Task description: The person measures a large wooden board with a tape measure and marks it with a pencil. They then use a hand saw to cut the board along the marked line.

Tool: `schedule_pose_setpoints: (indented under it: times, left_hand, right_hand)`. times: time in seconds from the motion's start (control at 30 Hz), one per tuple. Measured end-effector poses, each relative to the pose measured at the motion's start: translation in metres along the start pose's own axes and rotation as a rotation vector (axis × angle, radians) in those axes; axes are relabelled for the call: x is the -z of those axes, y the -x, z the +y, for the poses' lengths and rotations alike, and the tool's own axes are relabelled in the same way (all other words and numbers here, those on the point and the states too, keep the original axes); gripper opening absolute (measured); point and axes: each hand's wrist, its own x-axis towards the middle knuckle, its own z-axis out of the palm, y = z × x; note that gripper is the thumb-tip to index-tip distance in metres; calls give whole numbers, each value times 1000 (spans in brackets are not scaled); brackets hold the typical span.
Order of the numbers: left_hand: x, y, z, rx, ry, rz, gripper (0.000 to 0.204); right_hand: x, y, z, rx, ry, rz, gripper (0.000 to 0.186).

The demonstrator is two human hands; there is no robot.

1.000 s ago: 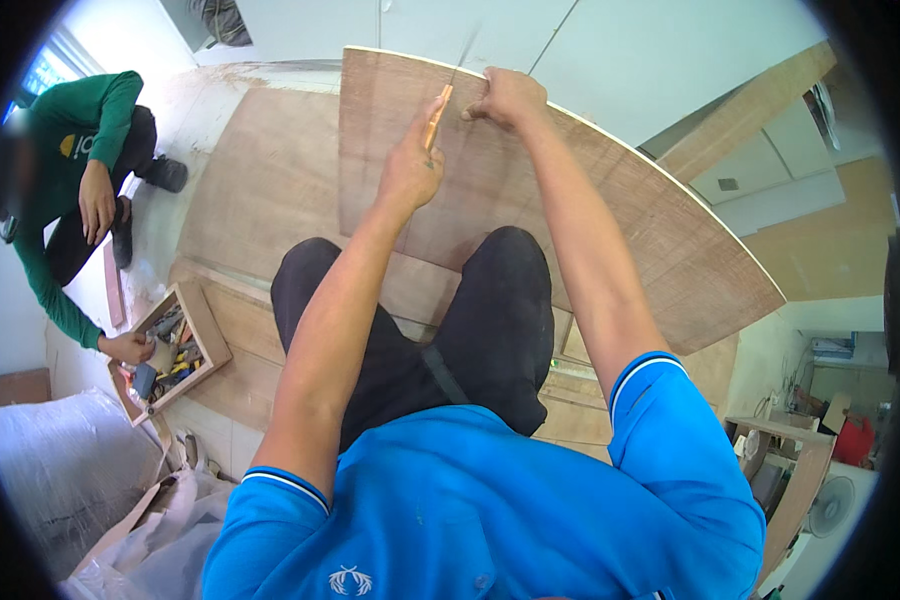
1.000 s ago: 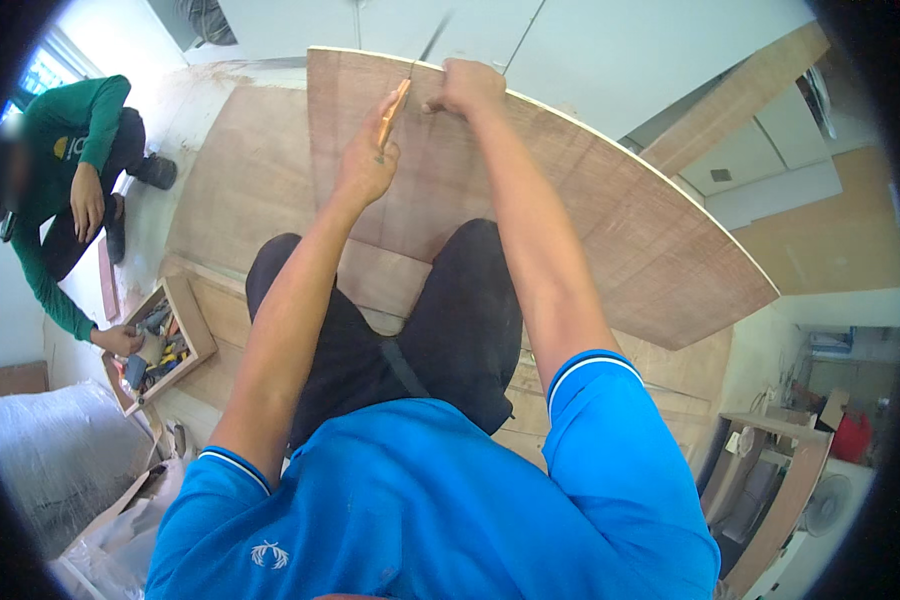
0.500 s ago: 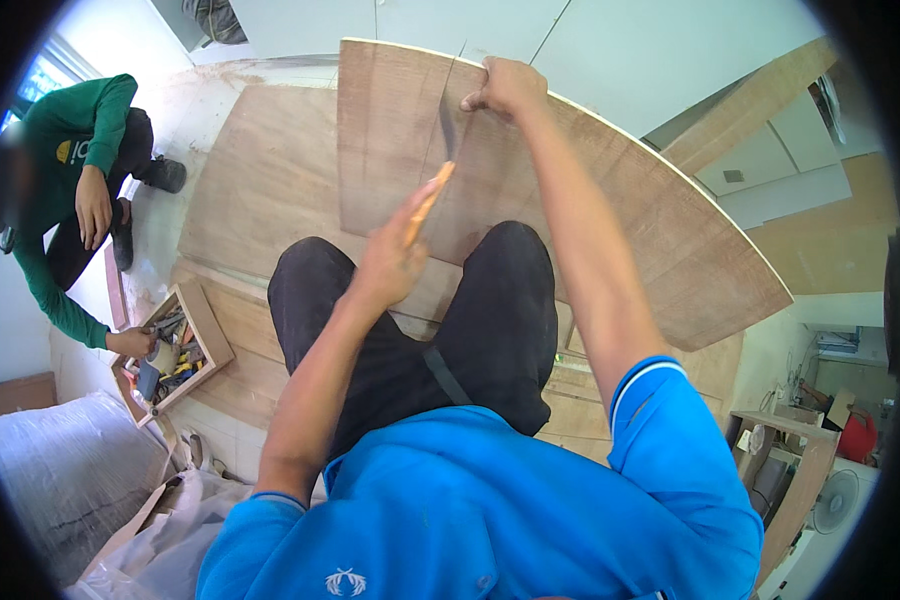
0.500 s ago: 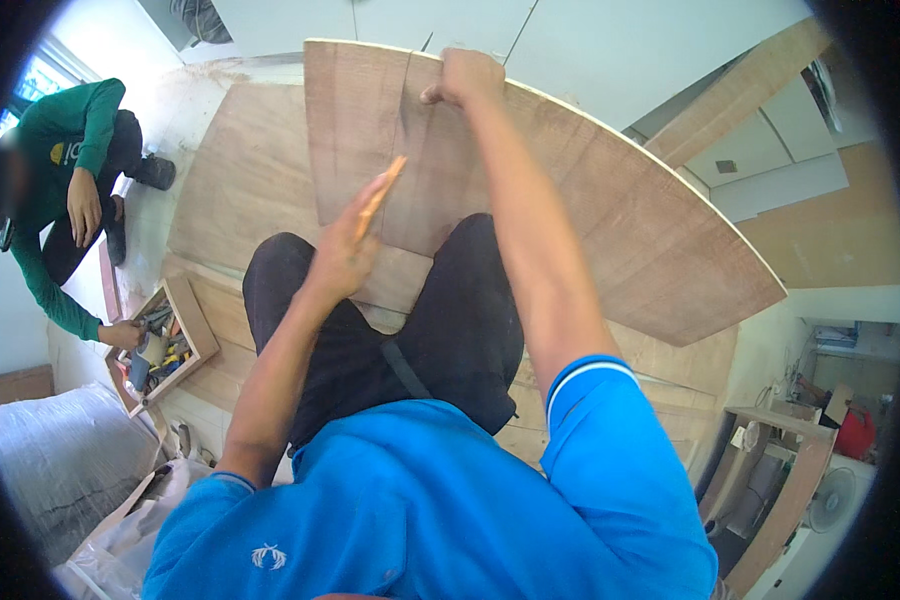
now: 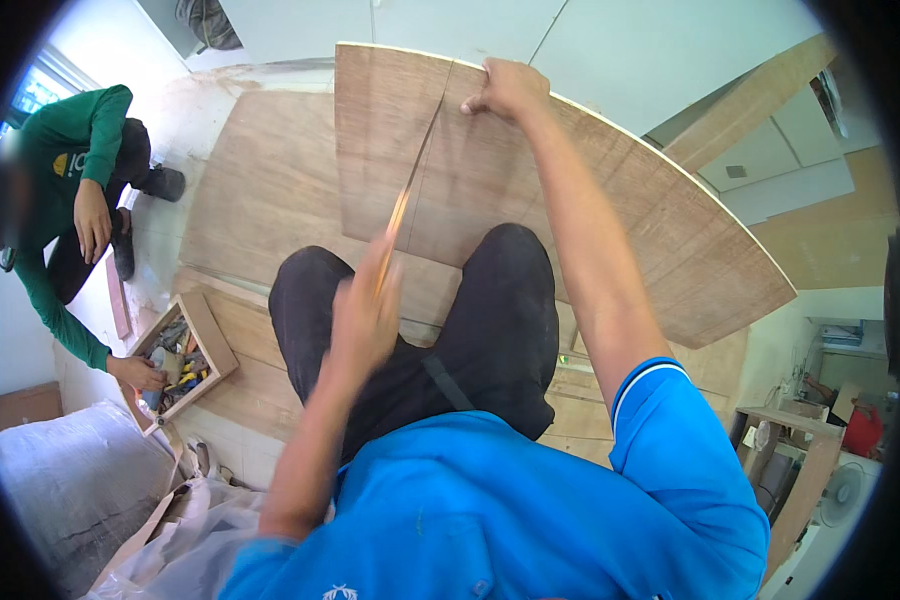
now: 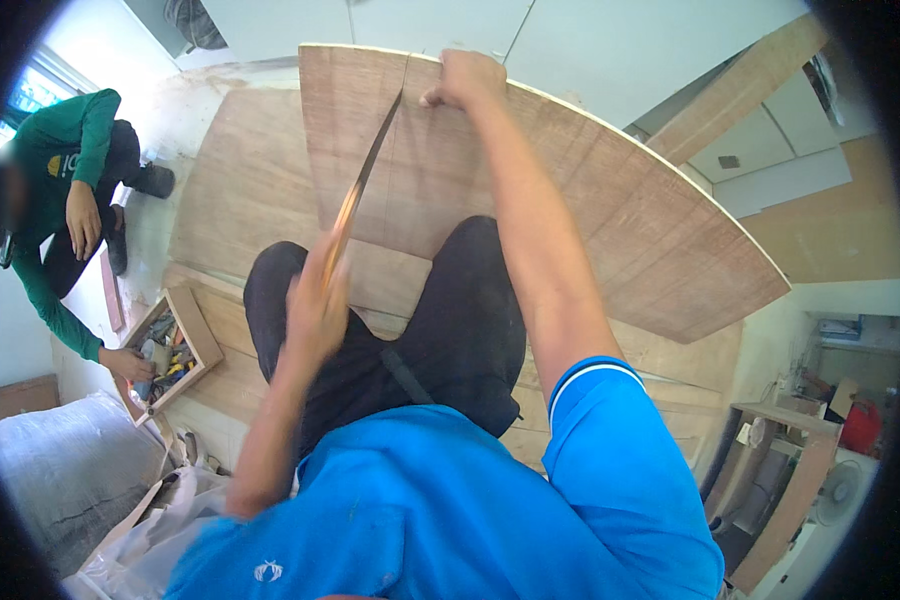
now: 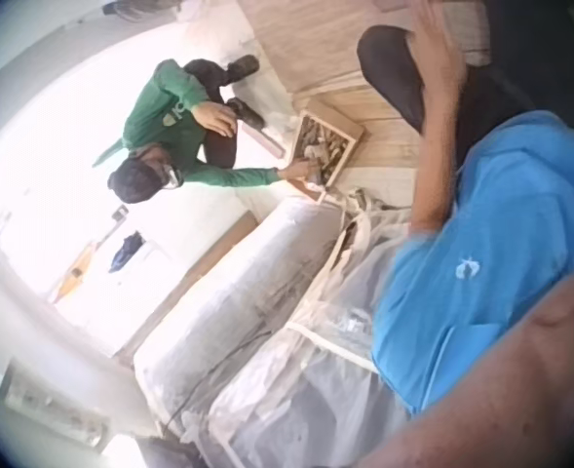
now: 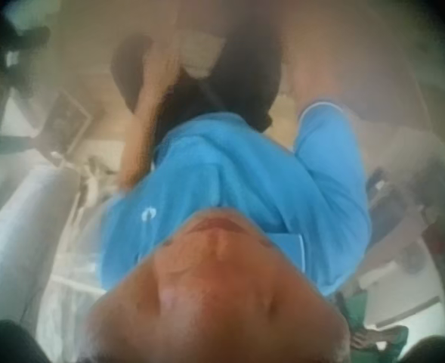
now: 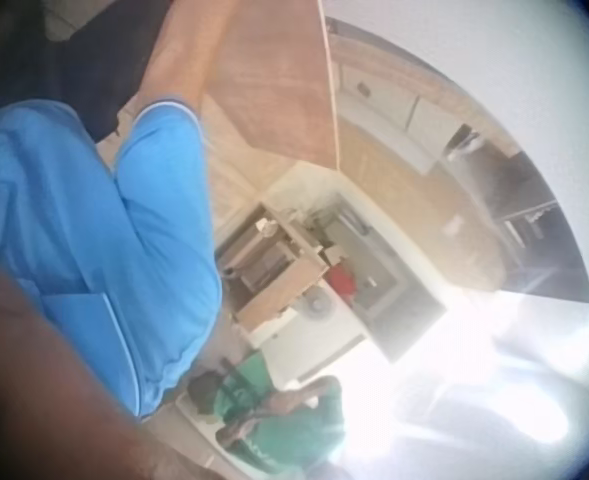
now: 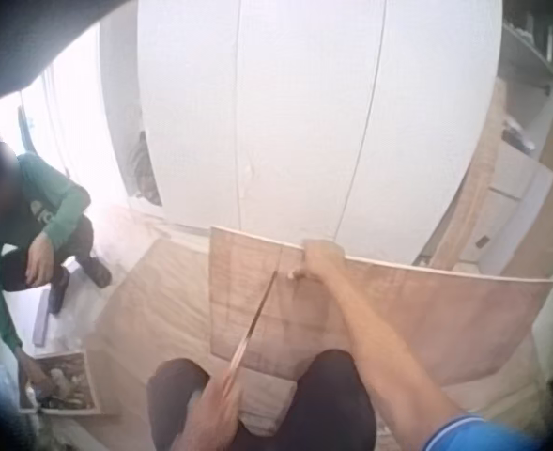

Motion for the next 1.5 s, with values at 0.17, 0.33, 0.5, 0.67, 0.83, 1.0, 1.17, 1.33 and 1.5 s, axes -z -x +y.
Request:
schedule_pose_setpoints:
  times: [0.17, 0.33, 0.5, 0.67, 0.83, 1.0, 1.17, 1.33, 1.5]
  left_hand:
    - [-52, -90, -45, -190, -133, 193, 52]
    - [20, 38, 17, 16, -139, -67, 52]
    - [-10, -42, 4, 72, -129, -39, 55]
    - [-32, -147, -20, -129, 5, 99, 59]
    - [19, 33, 33, 25, -59, -62, 60]
    - [-13, -49, -15, -123, -30, 16, 67]
    - [-32, -111, -17, -197, -57, 112, 71]
    - [21, 21, 50, 90, -105, -87, 74]
    - [-22, -71, -22, -202, -85, 86, 71]
  right_hand:
    - [-1, 0, -23, 85, 5, -15, 64]
    - [-3, 0, 5, -1, -4, -53, 65]
    - [0, 5, 4, 1, -10, -14, 63]
    - [5, 0, -30, 78, 18, -18, 63]
    - [-12, -5, 14, -10, 17, 22, 62]
    - [-6, 2, -5, 27, -7, 3, 64]
    - [0, -1, -21, 72, 4, 4, 63]
    - [-6, 3, 6, 6, -18, 7, 59]
    - [-9, 7, -8, 43, -26, 71, 57]
